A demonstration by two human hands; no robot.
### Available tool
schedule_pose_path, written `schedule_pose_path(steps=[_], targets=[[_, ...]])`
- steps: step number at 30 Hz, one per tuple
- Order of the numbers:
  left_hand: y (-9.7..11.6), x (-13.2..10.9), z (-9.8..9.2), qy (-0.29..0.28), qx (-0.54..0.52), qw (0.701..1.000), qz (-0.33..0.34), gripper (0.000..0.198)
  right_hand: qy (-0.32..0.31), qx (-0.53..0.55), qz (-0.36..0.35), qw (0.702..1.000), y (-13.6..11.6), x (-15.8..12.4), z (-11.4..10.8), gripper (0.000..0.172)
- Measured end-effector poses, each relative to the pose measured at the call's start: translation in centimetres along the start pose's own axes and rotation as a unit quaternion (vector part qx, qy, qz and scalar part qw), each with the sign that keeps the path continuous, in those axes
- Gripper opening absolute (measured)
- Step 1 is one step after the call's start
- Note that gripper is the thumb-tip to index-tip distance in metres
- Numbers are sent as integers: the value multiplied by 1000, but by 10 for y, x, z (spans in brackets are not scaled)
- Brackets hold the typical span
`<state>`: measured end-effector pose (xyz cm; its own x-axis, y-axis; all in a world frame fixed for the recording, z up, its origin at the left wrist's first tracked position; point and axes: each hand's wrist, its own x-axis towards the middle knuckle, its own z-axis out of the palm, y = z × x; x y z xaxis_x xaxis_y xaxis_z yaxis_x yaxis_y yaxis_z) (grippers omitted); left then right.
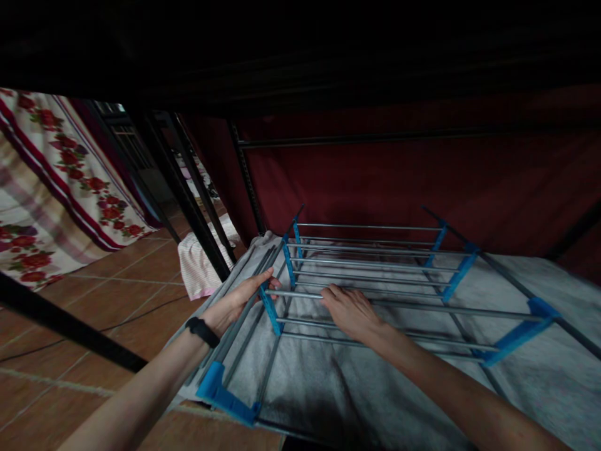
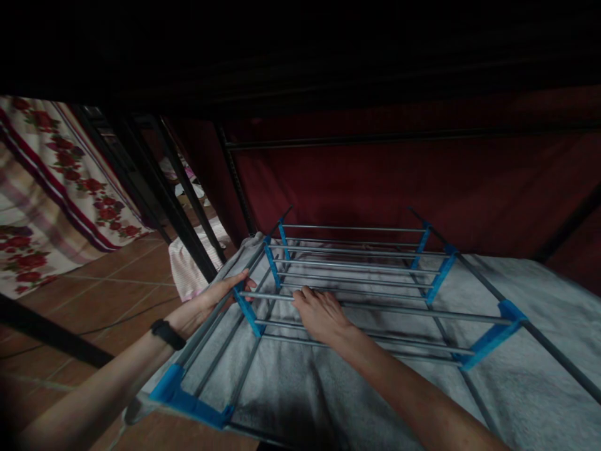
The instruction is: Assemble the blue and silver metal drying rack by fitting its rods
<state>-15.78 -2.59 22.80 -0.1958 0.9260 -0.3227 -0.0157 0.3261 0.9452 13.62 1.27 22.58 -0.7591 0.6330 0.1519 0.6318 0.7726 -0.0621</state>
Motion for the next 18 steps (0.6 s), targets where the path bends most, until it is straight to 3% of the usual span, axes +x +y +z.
schedule_pose_path(steps=[18], targets=[[4, -5, 8, 20, 46, 998, 26, 57, -13, 27, 3, 1000, 4, 3, -7, 35]])
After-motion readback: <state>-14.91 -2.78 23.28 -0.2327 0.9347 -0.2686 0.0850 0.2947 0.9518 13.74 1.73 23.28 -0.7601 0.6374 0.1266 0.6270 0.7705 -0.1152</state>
